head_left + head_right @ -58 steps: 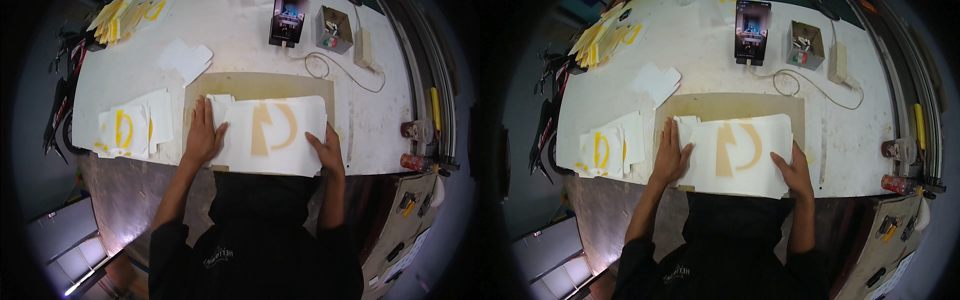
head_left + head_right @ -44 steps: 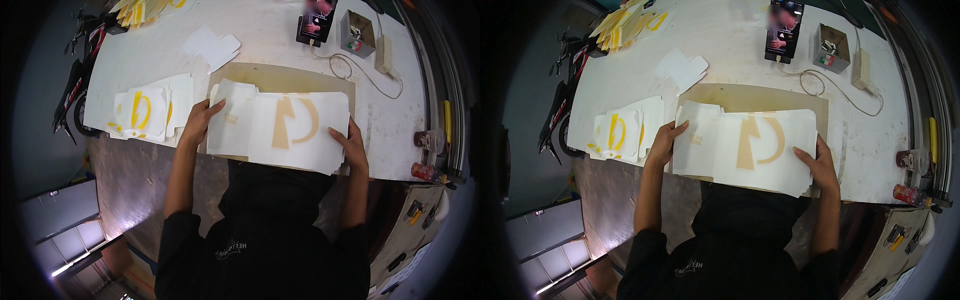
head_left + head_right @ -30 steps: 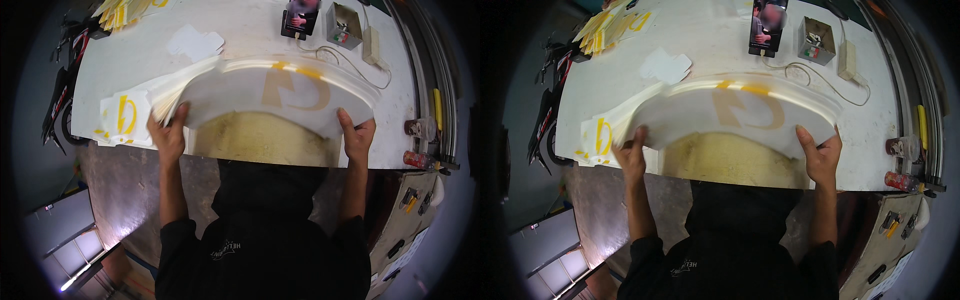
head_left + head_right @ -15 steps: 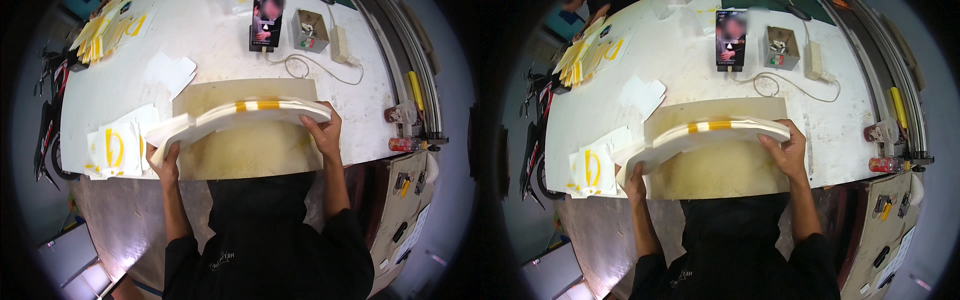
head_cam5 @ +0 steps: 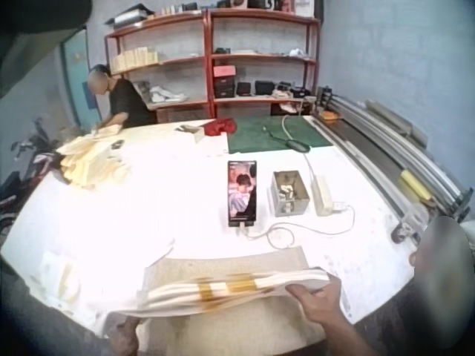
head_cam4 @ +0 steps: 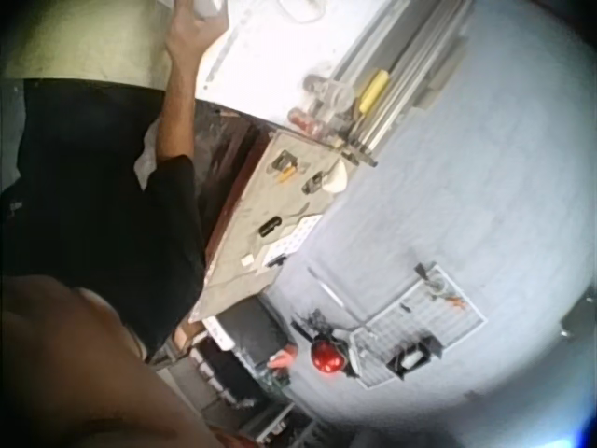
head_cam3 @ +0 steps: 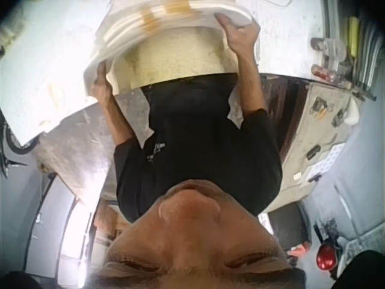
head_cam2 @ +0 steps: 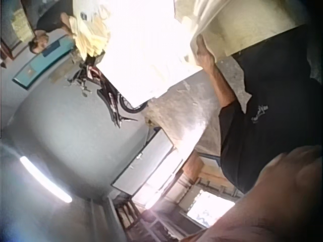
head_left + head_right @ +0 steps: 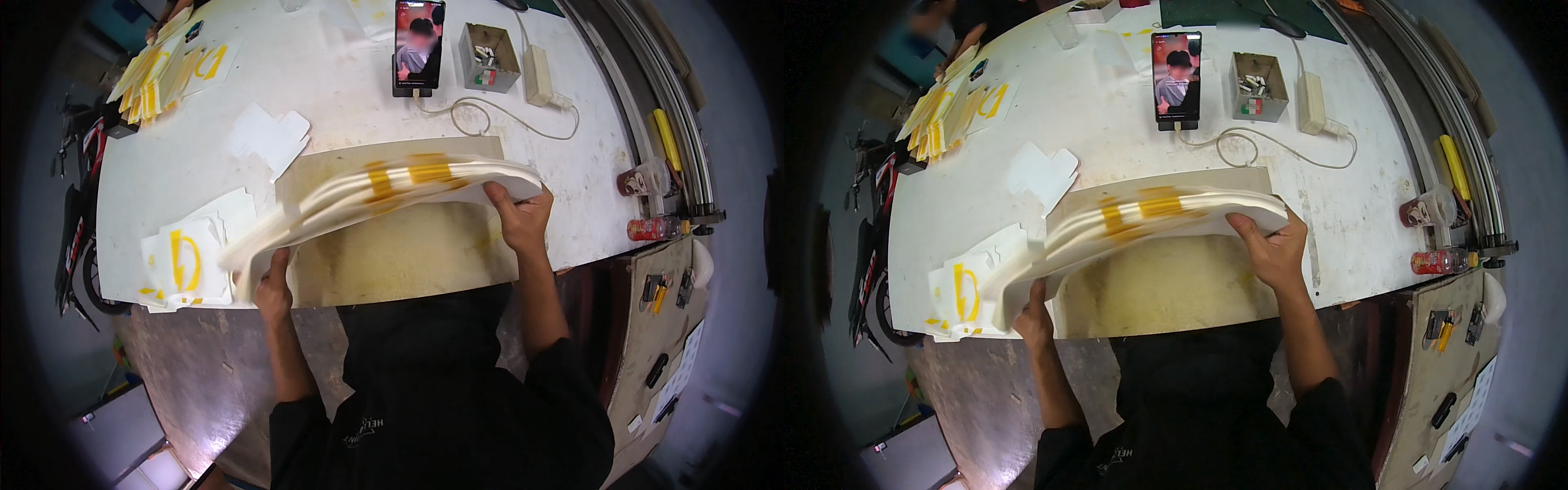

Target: The person repeatedly peels yellow and gold logo stickers from white backing sheets on a workbench. They handle the sheets one at a time, peel the logo, and place the peeled sheets aside. A smartphone playing a video is visible on the table.

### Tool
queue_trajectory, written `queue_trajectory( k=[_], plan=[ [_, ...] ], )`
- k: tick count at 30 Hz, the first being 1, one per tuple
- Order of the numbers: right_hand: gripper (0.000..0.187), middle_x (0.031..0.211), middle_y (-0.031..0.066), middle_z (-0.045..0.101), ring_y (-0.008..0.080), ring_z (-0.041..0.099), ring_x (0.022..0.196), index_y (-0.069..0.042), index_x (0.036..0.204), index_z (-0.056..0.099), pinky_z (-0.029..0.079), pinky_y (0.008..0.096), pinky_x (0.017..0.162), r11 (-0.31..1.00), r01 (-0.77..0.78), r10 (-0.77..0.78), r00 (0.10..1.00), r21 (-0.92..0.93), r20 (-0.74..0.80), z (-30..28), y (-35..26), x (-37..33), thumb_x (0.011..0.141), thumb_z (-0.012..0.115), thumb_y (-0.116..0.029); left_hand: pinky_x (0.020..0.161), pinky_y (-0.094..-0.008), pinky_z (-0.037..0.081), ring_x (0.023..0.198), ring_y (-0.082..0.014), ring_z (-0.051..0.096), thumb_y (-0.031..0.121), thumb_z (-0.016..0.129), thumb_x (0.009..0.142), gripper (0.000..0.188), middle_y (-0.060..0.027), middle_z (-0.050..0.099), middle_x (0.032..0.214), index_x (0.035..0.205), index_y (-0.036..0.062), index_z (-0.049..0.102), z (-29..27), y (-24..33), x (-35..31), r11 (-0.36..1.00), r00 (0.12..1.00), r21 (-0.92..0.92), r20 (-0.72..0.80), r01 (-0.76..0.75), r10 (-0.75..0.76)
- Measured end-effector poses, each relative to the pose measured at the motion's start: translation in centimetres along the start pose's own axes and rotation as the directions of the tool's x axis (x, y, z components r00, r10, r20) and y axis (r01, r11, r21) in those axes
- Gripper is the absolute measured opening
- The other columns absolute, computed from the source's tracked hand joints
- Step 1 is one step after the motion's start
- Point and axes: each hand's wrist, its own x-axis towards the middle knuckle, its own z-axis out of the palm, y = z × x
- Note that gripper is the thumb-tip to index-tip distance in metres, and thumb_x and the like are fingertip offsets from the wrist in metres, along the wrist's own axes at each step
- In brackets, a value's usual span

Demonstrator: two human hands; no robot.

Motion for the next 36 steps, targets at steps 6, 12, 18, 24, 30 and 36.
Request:
queue_trajectory(
  k=[6, 12, 18, 24, 30, 36],
  plan=[
    [0.047, 0.123, 0.0132, 0.07, 0.0179, 0.067, 0.109, 0.003, 0.13, 0.063, 0.054, 0.0333, 0.096, 0.981, 0.08, -0.072, 0.996, -0.178, 0.053, -2.1, 1.9, -0.3, 0.089, 0.084, -0.008, 0.104, -0.0389, 0.048, 0.115, -0.0245, 0.063, 0.013, 0.079, 0.092, 0.05, -0.0127, 0.067, 0.125, 0.135, -0.003, 0.059, -2.3, -5.8, 0.2, 0.986, 0.947, 0.098, 0.304, -0.138, 0.102],
    [0.079, 0.149, 0.022, 0.055, 0.0365, 0.056, 0.137, -0.002, 0.15, 0.048, 0.044, 0.0484, 0.113, 0.47, 0.623, -0.522, 0.767, -0.625, 0.372, -2.2, -4.8, 1.4, 0.081, 0.087, -0.012, 0.103, -0.0397, 0.05, 0.113, -0.0239, 0.064, 0.01, 0.077, 0.092, 0.047, -0.0133, 0.068, 0.124, 0.134, -0.0025, 0.059, -3.0, -6.7, 0.1, 0.994, 0.942, 0.0, 0.318, -0.111, 0.105],
    [0.082, 0.165, 0.0153, 0.039, 0.0355, 0.033, 0.155, -0.004, 0.156, 0.041, 0.019, 0.0616, 0.126, 0.18, 0.607, -0.174, 0.794, -0.774, 0.583, -1.5, -7.2, 0.5, 0.087, 0.08, -0.027, 0.102, -0.0392, 0.051, 0.11, -0.0236, 0.065, 0.009, 0.078, 0.091, 0.045, -0.0131, 0.068, 0.122, 0.131, -0.0022, 0.058, -2.4, -7.0, 0.2, 0.977, 0.911, -0.056, 0.353, -0.206, 0.212],
    [0.087, 0.165, 0.0167, 0.039, 0.0357, 0.033, 0.155, -0.004, 0.16, 0.036, 0.018, 0.0624, 0.126, 0.25, 0.586, -0.185, 0.81, -0.771, 0.556, -1.0, -7.0, 0.4, 0.088, 0.078, -0.027, 0.091, -0.0355, 0.054, 0.098, -0.0197, 0.07, 0.01, 0.084, 0.086, 0.031, -0.0104, 0.077, 0.108, 0.113, -0.0026, 0.075, -1.2, -5.0, -0.2, 0.968, 0.928, -0.106, 0.278, -0.227, 0.249],
    [0.104, 0.164, 0.0197, 0.04, 0.0371, 0.038, 0.152, -0.003, 0.162, 0.031, 0.023, 0.0587, 0.125, 0.457, 0.579, -0.198, 0.807, -0.676, 0.557, -3.1, -5.9, 1.7, 0.078, 0.089, -0.023, 0.091, -0.0349, 0.054, 0.097, -0.0191, 0.07, 0.009, 0.083, 0.087, 0.028, -0.0101, 0.077, 0.105, 0.111, -0.0028, 0.076, -0.8, -4.6, -0.4, 0.965, 0.933, -0.137, 0.256, -0.224, 0.253],
    [0.114, 0.145, 0.0207, 0.058, 0.0282, 0.055, 0.136, -0.005, 0.164, 0.028, 0.041, 0.0418, 0.116, 0.967, 0.107, -0.039, 0.959, -0.232, 0.281, -3.5, -0.4, 2.1, 0.072, 0.095, -0.017, 0.098, -0.0365, 0.053, 0.111, -0.0224, 0.065, 0.005, 0.077, 0.092, 0.051, -0.0141, 0.068, 0.126, 0.136, -0.0024, 0.053, -2.6, -7.0, 0.0, 0.976, 0.905, -0.106, 0.367, -0.191, 0.217]
  ],
)
